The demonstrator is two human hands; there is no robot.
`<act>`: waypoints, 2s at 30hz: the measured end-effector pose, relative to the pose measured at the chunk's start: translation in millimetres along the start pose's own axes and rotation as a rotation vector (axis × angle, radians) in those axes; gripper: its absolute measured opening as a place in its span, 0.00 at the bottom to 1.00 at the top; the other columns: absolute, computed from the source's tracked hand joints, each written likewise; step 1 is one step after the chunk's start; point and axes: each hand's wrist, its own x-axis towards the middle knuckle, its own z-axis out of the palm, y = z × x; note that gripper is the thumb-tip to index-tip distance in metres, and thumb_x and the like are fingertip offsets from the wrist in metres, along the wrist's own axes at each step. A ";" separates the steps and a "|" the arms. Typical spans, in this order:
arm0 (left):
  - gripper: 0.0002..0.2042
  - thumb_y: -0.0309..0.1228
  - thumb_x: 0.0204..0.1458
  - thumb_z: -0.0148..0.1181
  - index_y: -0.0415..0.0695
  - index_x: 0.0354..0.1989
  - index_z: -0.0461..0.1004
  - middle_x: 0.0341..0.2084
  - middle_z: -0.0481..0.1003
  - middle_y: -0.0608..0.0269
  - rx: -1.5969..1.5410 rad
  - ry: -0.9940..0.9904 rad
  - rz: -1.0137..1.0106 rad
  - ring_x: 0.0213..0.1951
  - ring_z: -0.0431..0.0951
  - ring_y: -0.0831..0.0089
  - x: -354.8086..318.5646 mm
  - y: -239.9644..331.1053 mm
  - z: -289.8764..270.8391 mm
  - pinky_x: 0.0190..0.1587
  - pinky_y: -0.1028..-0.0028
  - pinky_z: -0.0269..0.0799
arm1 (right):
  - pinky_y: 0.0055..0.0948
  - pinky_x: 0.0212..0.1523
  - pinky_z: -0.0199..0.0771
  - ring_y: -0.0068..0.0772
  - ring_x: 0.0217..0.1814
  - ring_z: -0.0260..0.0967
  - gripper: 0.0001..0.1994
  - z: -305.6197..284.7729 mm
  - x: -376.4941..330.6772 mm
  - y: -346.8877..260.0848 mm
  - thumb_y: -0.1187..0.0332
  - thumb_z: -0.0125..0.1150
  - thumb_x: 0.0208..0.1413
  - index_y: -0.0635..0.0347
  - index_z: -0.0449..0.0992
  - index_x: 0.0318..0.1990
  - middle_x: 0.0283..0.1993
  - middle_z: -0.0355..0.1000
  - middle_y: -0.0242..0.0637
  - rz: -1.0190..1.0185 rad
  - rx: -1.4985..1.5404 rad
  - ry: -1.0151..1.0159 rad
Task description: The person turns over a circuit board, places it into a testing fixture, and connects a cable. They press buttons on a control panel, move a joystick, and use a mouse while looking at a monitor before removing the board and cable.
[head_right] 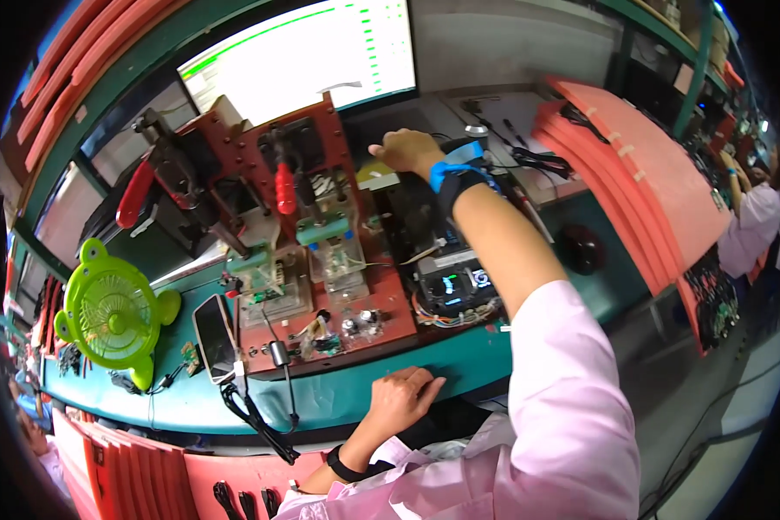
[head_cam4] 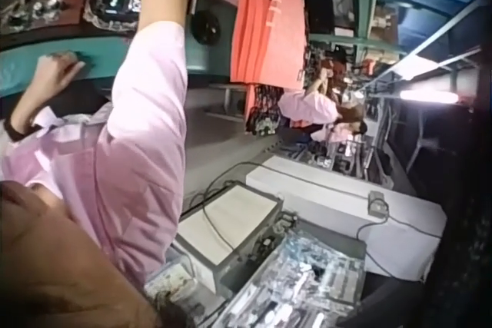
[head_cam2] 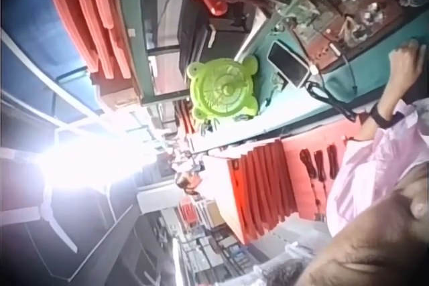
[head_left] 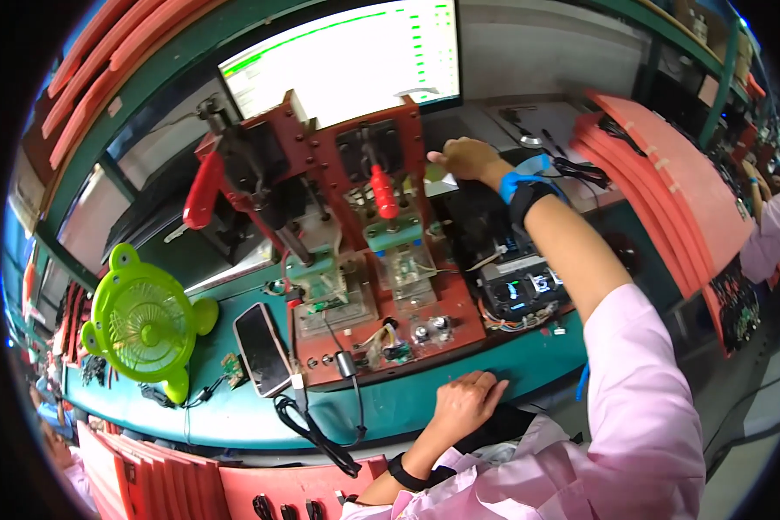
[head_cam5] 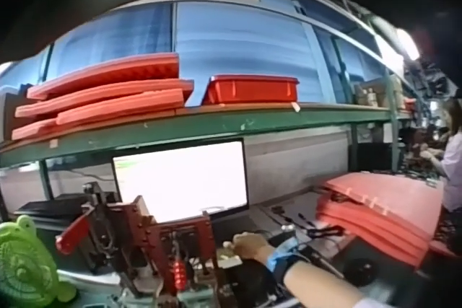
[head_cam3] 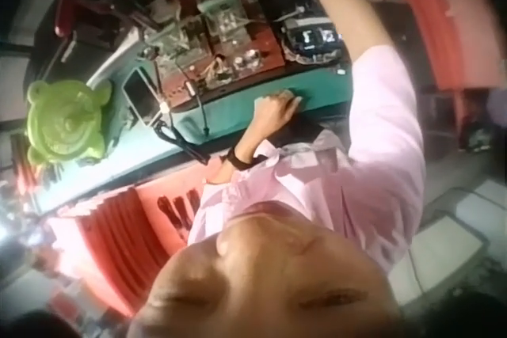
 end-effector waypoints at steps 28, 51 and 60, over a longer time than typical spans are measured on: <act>0.12 0.35 0.45 0.58 0.42 0.17 0.69 0.15 0.70 0.58 0.103 0.085 -0.148 0.18 0.71 0.59 -5.9 -1.0 -0.3 0.20 0.66 0.64 | 0.42 0.57 0.52 0.49 0.61 0.49 0.24 -37.4 -169.0 -14.0 0.63 0.61 0.43 0.70 0.63 0.45 0.56 0.57 0.52 -0.498 -0.102 0.267; 0.11 0.34 0.44 0.59 0.42 0.17 0.69 0.13 0.69 0.58 0.097 0.101 -0.206 0.16 0.69 0.59 -5.9 -1.2 1.8 0.17 0.67 0.62 | 0.44 0.60 0.48 0.62 0.63 0.40 0.42 -53.5 -206.5 -4.1 0.55 0.61 0.43 0.65 0.45 0.60 0.60 0.44 0.65 -0.372 -0.150 0.021; 0.11 0.35 0.45 0.58 0.43 0.18 0.69 0.15 0.70 0.60 0.049 0.006 -0.094 0.18 0.71 0.60 1.8 0.9 1.4 0.19 0.67 0.65 | 0.45 0.58 0.52 0.55 0.60 0.51 0.32 -29.8 -59.8 -4.5 0.44 0.46 0.50 0.61 0.63 0.53 0.58 0.51 0.60 -0.038 -0.019 0.098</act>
